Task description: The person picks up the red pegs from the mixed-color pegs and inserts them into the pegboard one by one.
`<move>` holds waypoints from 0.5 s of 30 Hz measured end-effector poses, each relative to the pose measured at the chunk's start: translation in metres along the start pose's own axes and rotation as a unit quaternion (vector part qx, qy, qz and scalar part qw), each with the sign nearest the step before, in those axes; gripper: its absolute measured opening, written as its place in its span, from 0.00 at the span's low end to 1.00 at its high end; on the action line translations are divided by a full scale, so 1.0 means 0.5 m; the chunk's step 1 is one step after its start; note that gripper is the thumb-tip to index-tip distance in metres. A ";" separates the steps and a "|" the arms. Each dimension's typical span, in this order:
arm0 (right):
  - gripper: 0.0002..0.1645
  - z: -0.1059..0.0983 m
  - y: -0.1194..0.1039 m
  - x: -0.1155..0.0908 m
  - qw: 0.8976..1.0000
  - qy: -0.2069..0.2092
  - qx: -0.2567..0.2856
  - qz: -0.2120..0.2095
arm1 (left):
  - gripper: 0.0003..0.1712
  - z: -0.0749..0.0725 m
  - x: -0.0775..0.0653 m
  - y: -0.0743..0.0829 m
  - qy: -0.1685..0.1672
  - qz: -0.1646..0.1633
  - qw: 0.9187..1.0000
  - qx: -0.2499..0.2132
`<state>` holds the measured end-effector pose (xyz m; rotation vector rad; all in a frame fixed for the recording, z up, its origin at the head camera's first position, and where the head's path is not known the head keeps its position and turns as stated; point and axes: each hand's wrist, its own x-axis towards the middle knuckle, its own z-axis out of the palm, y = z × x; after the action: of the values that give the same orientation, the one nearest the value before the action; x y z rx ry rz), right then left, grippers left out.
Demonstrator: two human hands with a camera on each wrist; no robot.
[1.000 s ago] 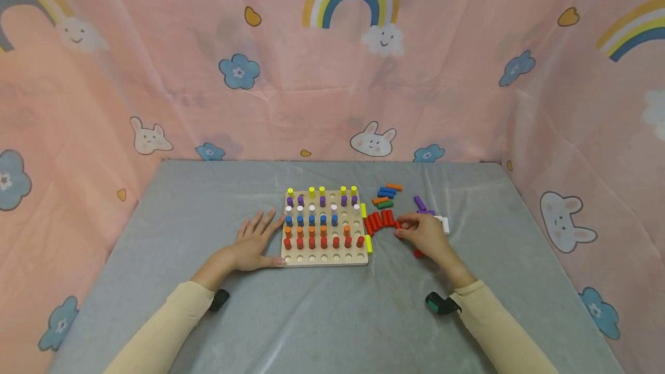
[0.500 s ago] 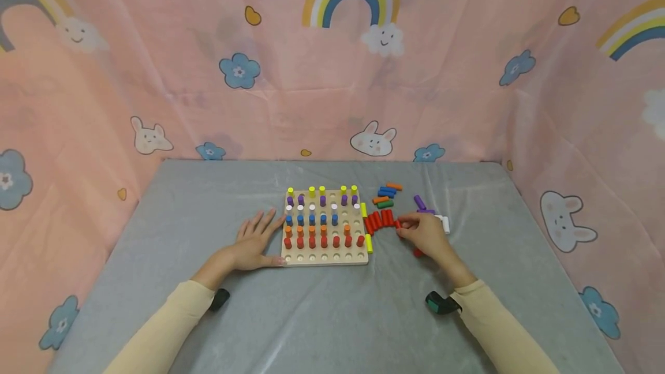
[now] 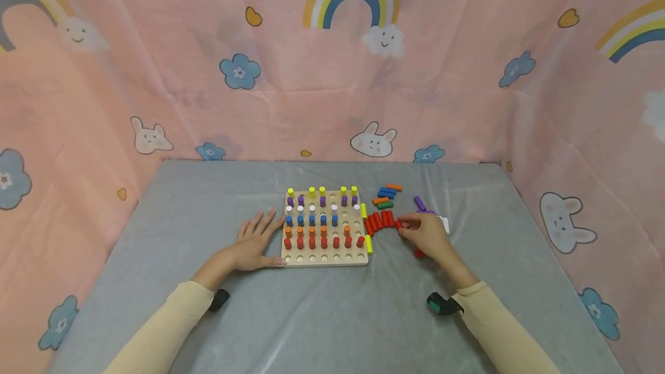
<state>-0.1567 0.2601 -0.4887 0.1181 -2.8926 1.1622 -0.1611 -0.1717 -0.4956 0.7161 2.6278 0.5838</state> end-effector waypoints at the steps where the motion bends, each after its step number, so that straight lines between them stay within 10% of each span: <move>1: 0.16 0.000 0.000 0.000 1.000 0.002 -0.001 -0.003 | 0.63 0.001 0.001 -0.002 0.000 -0.001 1.000 0.001; 15: 0.19 0.005 -0.027 -0.004 1.000 -0.015 0.009 -0.009 | 0.63 0.001 -0.001 0.000 0.001 0.001 1.000 -0.003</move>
<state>-0.1534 0.2487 -0.4811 0.1636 -2.9005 1.1945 -0.1604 -0.1719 -0.4960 0.7166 2.6271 0.5939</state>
